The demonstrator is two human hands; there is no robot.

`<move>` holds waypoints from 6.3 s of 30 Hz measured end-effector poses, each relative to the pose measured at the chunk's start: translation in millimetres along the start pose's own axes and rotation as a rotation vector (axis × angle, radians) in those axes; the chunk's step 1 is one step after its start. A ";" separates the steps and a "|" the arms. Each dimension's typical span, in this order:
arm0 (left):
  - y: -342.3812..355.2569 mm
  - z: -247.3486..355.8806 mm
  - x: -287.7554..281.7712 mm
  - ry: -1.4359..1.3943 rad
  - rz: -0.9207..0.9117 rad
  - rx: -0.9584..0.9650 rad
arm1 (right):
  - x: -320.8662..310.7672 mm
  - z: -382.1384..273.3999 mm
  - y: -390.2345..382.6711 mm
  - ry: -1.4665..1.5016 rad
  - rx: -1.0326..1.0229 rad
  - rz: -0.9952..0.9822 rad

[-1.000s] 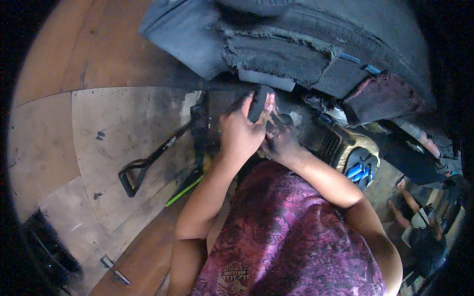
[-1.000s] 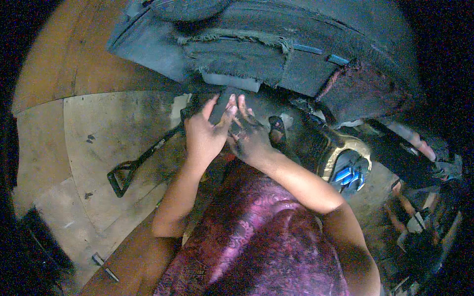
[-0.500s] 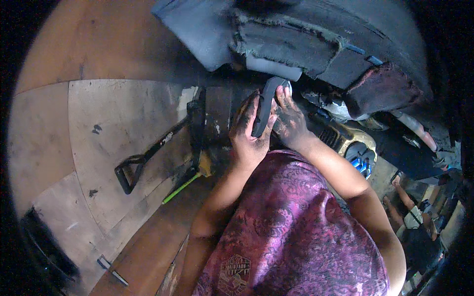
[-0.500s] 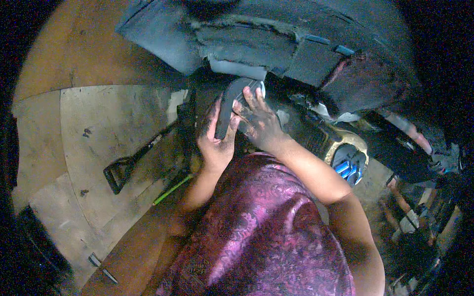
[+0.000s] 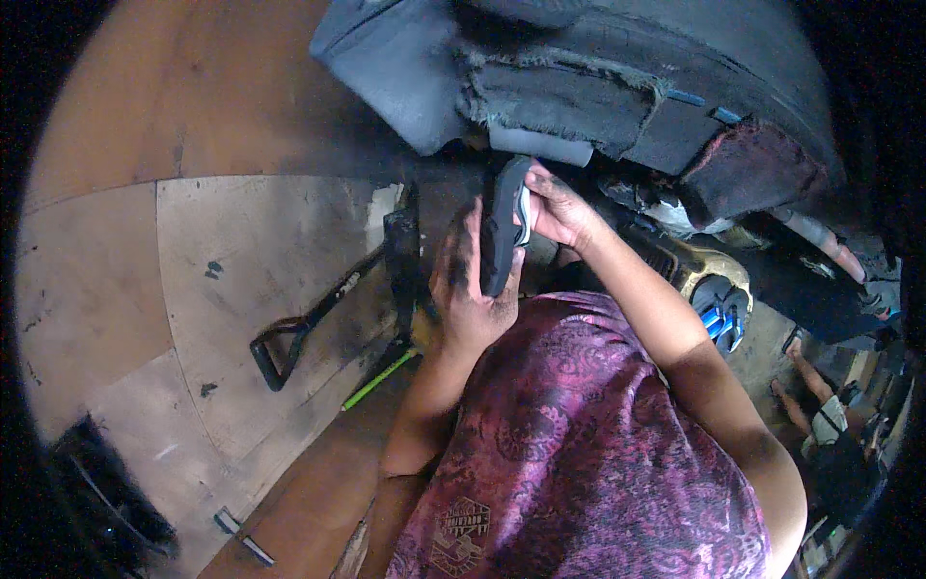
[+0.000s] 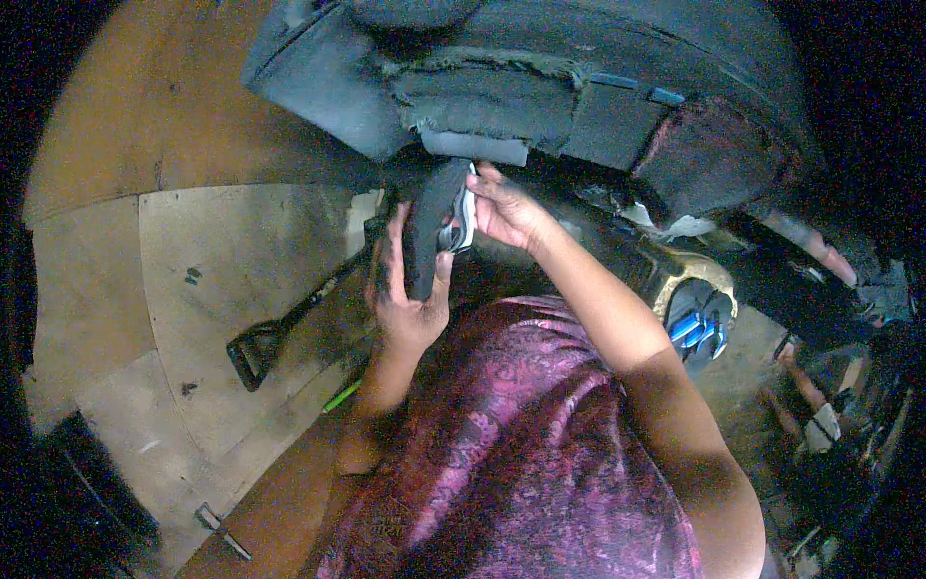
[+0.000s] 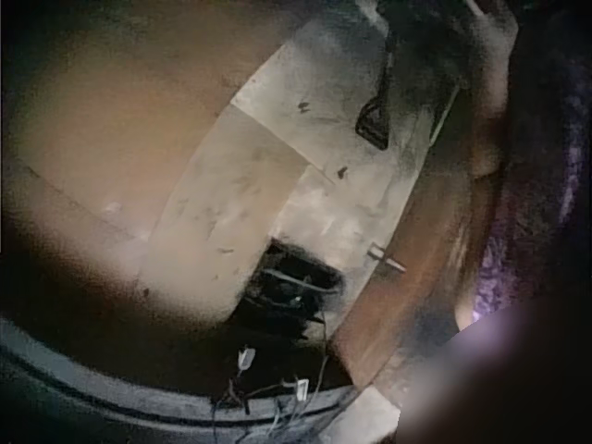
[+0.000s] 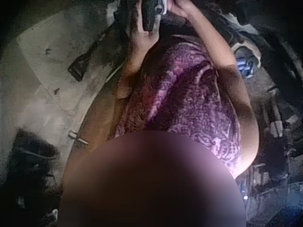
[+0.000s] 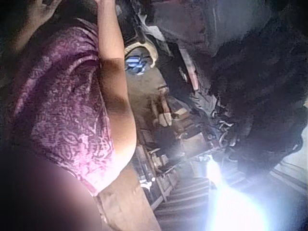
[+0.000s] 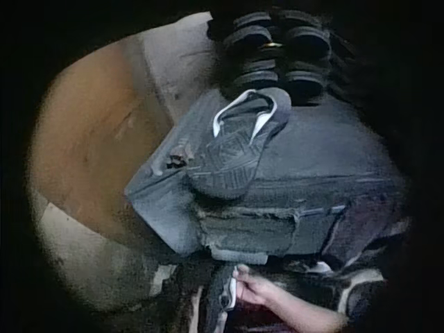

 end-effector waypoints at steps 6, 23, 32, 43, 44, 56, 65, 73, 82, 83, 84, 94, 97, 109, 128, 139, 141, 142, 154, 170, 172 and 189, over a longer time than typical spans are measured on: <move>34.2 1.2 10.2 0.108 -0.290 -0.107 | 13.1 7.2 -15.0 0.200 0.114 0.143; 55.4 -9.3 61.2 -0.208 -0.477 -0.504 | -13.6 19.3 -76.6 0.304 0.187 0.520; 28.7 19.7 13.9 -0.106 -0.211 -0.393 | 14.5 -14.5 -59.9 0.034 0.157 0.412; 1.5 53.6 -33.6 -0.046 -0.156 -0.376 | 67.8 -23.2 -56.8 -0.024 0.029 0.243; -5.7 55.2 -38.5 -0.042 -0.156 -0.391 | 72.9 -23.1 -58.4 -0.039 0.036 0.220; -40.3 31.7 -37.7 -0.129 -0.261 -0.190 | 50.3 -1.2 -40.9 0.019 0.081 0.068; 37.6 7.2 -3.2 0.065 -0.194 0.051 | -5.2 23.6 -13.0 0.230 0.145 0.028; 51.1 -11.7 53.4 -0.048 -0.498 -0.482 | -16.3 45.6 -75.7 0.365 0.197 0.477; 20.4 -21.1 41.7 -0.560 -0.024 -0.658 | 23.0 -19.2 -95.3 -0.042 0.141 0.653; 17.3 -18.9 37.9 -0.602 0.008 -0.671 | 29.1 -25.1 -93.3 -0.069 0.164 0.677; 15.1 -16.7 33.5 -0.644 0.043 -0.683 | 35.4 -31.1 -89.6 -0.096 0.177 0.665; -5.8 5.0 -12.6 -0.553 0.264 -0.644 | 91.2 -46.8 -69.9 -0.353 0.201 0.589; -11.7 22.9 -44.3 -0.406 0.191 -0.563 | 105.3 -29.6 -68.8 -0.369 0.039 0.578; 15.1 36.8 -30.1 -0.269 -0.312 -0.513 | 44.1 -3.4 -51.4 -0.016 -0.073 0.289; -92.0 19.2 -46.4 -0.405 -0.305 -0.698 | 59.7 6.0 -76.9 -0.245 -0.078 0.382; -94.0 10.1 -50.1 -0.489 -0.219 -0.504 | 66.2 15.8 -69.7 -0.237 -0.133 0.235; -77.0 13.5 -52.2 -0.444 -0.324 -0.432 | 59.8 19.4 -65.3 -0.136 -0.109 0.244; -67.0 14.6 -50.1 -0.411 -0.344 -0.409 | 56.1 19.7 -62.1 -0.084 -0.105 0.238; 36.2 14.9 3.2 -0.067 -0.357 -0.352 | 7.2 -6.3 -21.4 0.085 -0.004 0.088; 49.2 25.6 24.5 0.045 -0.518 -0.588 | 1.4 -14.3 -44.3 0.176 0.137 0.216; 56.3 20.2 35.2 -0.057 -0.491 -0.580 | -8.3 -17.1 -46.9 0.176 0.197 0.375; -111.0 12.8 -36.2 -0.418 -0.094 -0.652 | 61.9 -4.3 -66.6 -0.333 0.014 0.319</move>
Point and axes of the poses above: each hand's wrist, its own y-axis towards the middle knuckle, its own x-axis out of the palm, z = x × y, the point moved 2 cm from there along y, towards the middle knuckle, and after that the axes turned 5 degrees about x, right-handed, at the moved point
